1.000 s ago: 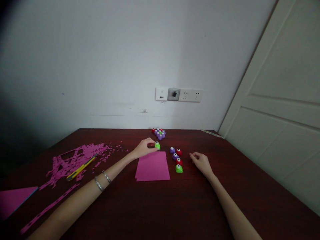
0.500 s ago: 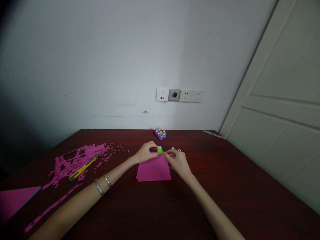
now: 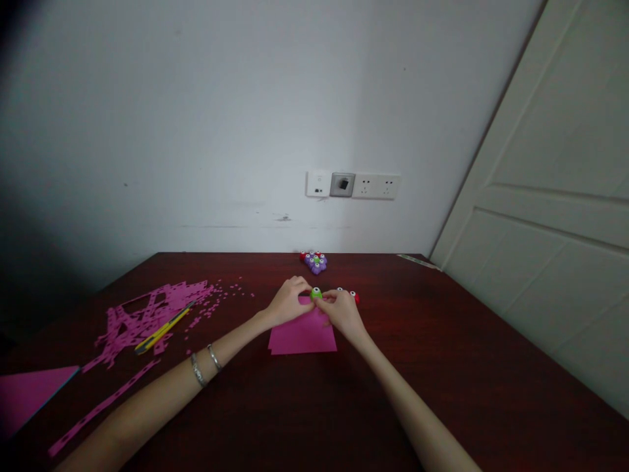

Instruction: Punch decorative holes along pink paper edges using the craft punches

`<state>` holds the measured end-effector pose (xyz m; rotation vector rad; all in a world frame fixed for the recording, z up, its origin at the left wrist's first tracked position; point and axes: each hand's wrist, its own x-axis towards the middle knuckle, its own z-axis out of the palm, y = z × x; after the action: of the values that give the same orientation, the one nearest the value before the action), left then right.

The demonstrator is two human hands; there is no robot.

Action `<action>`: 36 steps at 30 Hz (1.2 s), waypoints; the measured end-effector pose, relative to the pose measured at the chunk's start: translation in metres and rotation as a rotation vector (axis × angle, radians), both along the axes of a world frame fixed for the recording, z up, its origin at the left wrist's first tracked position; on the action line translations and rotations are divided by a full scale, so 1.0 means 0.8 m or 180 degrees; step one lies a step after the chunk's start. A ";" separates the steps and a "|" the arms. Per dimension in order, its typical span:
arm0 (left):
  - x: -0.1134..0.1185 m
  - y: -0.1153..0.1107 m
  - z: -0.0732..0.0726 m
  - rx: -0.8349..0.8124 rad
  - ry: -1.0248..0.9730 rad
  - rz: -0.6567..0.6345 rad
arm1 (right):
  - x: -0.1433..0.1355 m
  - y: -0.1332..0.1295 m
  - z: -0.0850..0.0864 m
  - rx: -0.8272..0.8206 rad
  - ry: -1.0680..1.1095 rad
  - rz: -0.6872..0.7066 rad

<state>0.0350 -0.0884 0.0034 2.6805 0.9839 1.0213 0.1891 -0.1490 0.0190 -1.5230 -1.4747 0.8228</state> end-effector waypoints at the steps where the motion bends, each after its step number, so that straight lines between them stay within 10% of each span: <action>1: 0.001 -0.002 0.000 0.0060 0.0035 0.0041 | 0.001 0.002 -0.001 -0.0010 -0.0013 -0.0022; 16: -0.001 -0.010 0.013 0.0220 0.0582 0.0148 | 0.015 0.009 -0.014 0.0119 -0.0372 -0.0059; 23: -0.049 0.040 0.042 -0.0887 0.1193 -0.0125 | 0.048 -0.023 -0.010 0.0022 -0.0121 0.0194; 36: -0.073 0.068 0.007 -0.1694 0.1701 0.0200 | 0.044 -0.042 -0.033 0.0087 -0.0387 0.0717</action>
<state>-0.0235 -0.0336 0.0092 2.4904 1.2110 -0.0007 0.2244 -0.1824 -0.0076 -1.4249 -1.7639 0.8483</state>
